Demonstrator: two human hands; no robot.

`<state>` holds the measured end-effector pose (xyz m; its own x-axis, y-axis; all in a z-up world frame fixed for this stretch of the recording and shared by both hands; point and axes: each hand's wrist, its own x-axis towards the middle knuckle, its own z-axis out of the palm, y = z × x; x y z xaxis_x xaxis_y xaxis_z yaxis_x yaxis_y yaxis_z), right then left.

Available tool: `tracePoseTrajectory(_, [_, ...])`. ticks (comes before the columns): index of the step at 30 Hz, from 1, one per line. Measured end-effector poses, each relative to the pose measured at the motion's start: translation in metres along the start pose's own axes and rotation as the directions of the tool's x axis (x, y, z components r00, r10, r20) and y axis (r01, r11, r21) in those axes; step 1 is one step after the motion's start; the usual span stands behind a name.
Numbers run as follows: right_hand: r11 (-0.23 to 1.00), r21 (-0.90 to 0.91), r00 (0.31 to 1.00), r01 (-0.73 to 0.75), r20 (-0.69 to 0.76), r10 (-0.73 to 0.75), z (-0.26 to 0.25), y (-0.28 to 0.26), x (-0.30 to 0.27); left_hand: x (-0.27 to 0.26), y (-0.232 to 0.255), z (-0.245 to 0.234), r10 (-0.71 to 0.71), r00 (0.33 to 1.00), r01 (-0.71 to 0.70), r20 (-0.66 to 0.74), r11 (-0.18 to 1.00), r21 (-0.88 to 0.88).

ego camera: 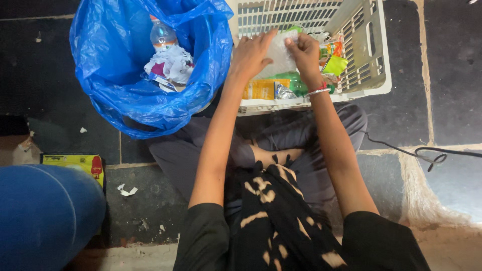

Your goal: The person sits on the floor and sorts items from a white plastic basket into a blue plastic bag. They handle various plastic bottles, food wrappers, and small containers one by one, transferring them from the basket to the bag.

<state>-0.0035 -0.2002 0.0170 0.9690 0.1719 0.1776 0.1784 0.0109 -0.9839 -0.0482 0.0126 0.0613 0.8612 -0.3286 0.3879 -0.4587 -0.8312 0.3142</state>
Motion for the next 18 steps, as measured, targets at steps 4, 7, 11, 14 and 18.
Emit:
tracePoseTrajectory(4, [0.999,0.024,0.999,-0.021,0.041,0.020,0.001,0.000,-0.001,0.001,-0.008,0.011,-0.050,0.999,0.048,-0.021,0.995,-0.082])
tracePoseTrajectory(7, [1.000,0.017,0.986,-0.001,0.167,-0.002,0.002,-0.001,-0.002,0.002,-0.009,0.014,-0.071,0.996,0.064,-0.053,0.990,-0.126])
tracePoseTrajectory(11, [0.947,-0.294,0.987,0.129,0.129,-0.095,0.003,-0.004,-0.004,-0.001,-0.004,0.009,-0.081,0.996,0.077,-0.039,0.993,-0.092])
tracePoseTrajectory(14, [0.873,-0.467,0.990,0.142,0.081,-0.118,0.003,-0.005,-0.004,-0.001,-0.001,0.004,-0.042,0.997,0.034,-0.068,0.993,-0.114])
tracePoseTrajectory(18, [0.880,-0.444,0.986,0.167,0.086,-0.144,0.002,-0.007,-0.004,0.000,0.002,0.001,-0.036,0.999,0.033,-0.027,0.993,-0.115])
